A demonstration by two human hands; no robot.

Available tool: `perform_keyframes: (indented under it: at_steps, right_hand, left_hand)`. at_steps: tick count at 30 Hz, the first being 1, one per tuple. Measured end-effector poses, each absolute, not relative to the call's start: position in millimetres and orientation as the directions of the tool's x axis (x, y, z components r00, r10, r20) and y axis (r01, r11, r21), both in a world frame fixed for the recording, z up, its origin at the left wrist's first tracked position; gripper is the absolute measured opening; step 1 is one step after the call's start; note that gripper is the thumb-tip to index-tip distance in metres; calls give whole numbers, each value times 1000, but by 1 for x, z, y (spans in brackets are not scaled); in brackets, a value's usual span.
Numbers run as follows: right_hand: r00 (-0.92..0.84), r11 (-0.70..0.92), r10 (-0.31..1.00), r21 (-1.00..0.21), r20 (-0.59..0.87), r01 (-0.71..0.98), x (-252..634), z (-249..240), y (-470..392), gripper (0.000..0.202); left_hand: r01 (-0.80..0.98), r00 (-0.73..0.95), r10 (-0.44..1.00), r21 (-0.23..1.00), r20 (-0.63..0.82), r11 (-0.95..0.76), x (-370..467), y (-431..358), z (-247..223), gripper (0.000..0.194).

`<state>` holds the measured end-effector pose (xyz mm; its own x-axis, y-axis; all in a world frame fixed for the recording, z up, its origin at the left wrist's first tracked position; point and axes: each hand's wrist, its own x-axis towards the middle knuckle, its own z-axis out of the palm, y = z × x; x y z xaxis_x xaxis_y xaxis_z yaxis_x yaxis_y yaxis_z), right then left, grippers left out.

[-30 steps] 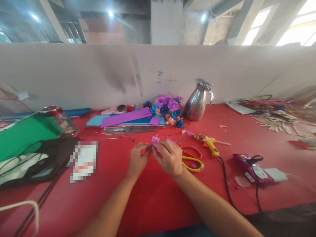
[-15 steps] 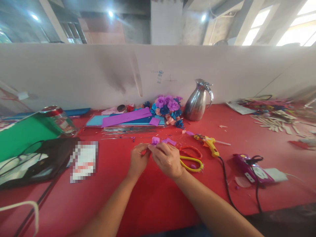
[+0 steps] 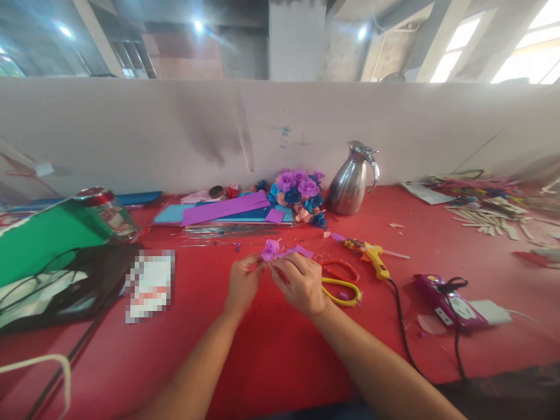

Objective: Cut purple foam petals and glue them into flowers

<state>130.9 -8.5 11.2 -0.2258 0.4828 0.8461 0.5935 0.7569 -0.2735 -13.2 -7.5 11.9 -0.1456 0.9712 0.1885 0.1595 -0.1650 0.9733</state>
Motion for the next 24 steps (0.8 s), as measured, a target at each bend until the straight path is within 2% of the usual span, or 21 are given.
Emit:
perform_keyframes:
  at_steps: [2, 5, 7, 9, 11, 13, 17, 24]
  right_hand:
    - [-139, 744, 561, -423, 816, 517, 130, 14, -9, 9]
    - [23, 633, 728, -684, 685, 363, 129, 18, -6, 7]
    - [96, 500, 848, -846, 522, 183, 129, 21, -2, 8]
    - [51, 304, 952, -952, 301, -46, 130, 24, 2, 14]
    - [-85, 110, 988, -974, 129, -200, 131, 26, 5, 21]
    - [-167, 18, 984, -968, 62, -252, 132, 28, 6, 25]
    - [-154, 19, 986, -957, 66, -289, 131, 27, 7, 23]
    - [-167, -76, 986, -939, -20, -336, 132, 29, 7, 24]
  left_hand:
    - [62, -136, 982, 990, 133, -126, -11, -8, 14, 25]
    - [-24, -115, 989, 995, 90, -93, -10, -8, 16, 26]
    - [-51, -96, 992, 995, 83, -88, -9, -7, 15, 25]
    - [-69, -71, 994, 994, 81, -86, -10, -6, 14, 25]
    - [-68, -53, 995, 994, 86, -89, -11, -5, 13, 26]
    - [-32, -57, 994, 995, 94, -96, -11, -5, 13, 26]
    - [54, -70, 991, 992, 114, -111, -11, -5, 14, 24]
    - [60, 0, 993, 991, 117, -116, -14, -3, 14, 22]
